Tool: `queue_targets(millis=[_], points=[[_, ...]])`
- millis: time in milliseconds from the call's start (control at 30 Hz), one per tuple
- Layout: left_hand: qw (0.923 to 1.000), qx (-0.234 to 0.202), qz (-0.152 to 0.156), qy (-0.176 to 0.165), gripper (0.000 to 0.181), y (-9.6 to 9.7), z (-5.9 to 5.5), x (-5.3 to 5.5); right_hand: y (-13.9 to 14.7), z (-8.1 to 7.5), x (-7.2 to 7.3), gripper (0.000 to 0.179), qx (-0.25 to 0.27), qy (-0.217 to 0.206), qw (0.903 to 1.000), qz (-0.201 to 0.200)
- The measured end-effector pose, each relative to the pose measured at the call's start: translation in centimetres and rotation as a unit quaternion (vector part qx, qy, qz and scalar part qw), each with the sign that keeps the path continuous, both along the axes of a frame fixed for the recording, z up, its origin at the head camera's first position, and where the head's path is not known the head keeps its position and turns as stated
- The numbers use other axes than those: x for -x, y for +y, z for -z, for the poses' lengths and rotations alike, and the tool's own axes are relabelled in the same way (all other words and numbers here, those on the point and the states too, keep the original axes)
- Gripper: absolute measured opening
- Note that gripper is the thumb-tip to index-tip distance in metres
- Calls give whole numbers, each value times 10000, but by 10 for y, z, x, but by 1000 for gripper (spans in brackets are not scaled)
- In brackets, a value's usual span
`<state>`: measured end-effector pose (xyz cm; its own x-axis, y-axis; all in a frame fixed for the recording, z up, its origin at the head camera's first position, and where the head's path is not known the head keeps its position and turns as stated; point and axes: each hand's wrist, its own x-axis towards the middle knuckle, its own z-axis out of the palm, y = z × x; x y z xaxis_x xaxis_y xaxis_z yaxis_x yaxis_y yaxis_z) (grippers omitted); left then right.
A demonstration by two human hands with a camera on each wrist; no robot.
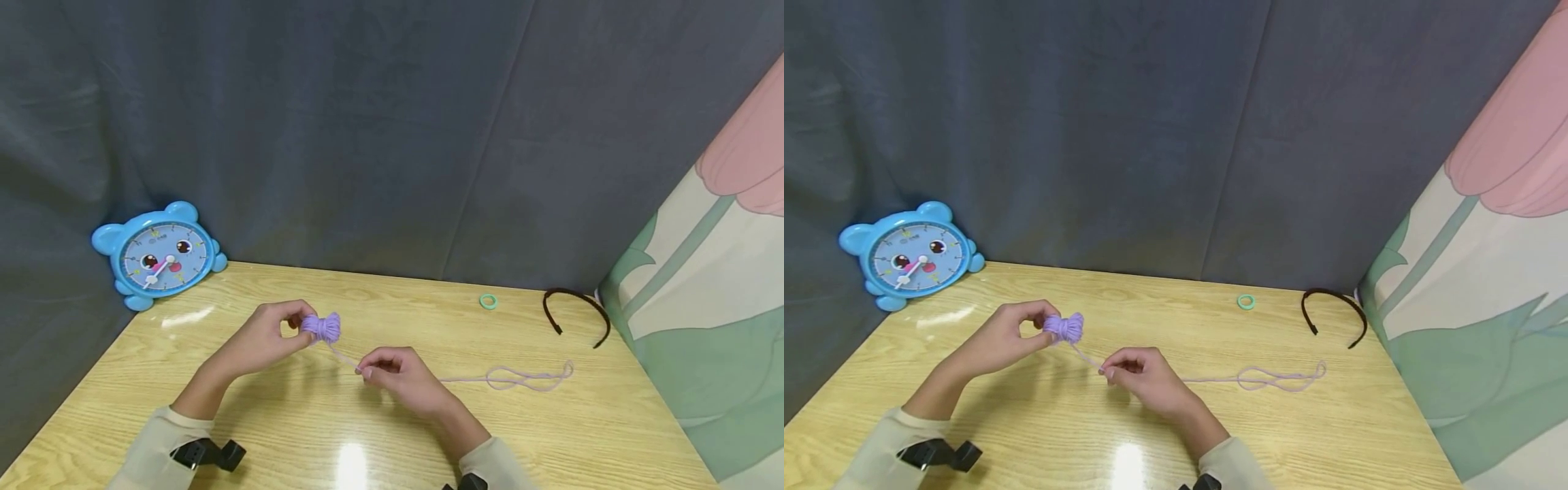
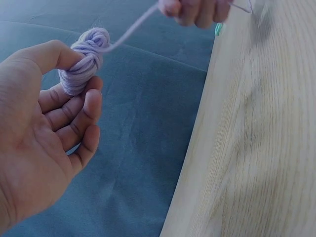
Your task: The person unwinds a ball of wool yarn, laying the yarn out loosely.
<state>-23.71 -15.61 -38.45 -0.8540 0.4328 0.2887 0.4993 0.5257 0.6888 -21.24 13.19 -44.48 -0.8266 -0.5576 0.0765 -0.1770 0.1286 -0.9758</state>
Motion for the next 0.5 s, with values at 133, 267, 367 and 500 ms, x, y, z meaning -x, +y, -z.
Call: queue_targets(millis=[133, 267, 367, 500], points=[[10000, -3, 22, 6, 13, 0, 0, 0, 10, -9, -4, 20, 86, 327, 9994, 62], [10000, 26, 57, -6, 15, 0, 1, 0, 20, -19, -5, 19, 138, 507, 9984, 196], [10000, 51, 57, 5, 15, 0, 1, 0, 29, -28, -5, 20, 261, 566, 9976, 303], [10000, 45, 64, 18, 13, 1, 0, 0, 44, -37, -2, 18, 514, 710, 9946, 562]])
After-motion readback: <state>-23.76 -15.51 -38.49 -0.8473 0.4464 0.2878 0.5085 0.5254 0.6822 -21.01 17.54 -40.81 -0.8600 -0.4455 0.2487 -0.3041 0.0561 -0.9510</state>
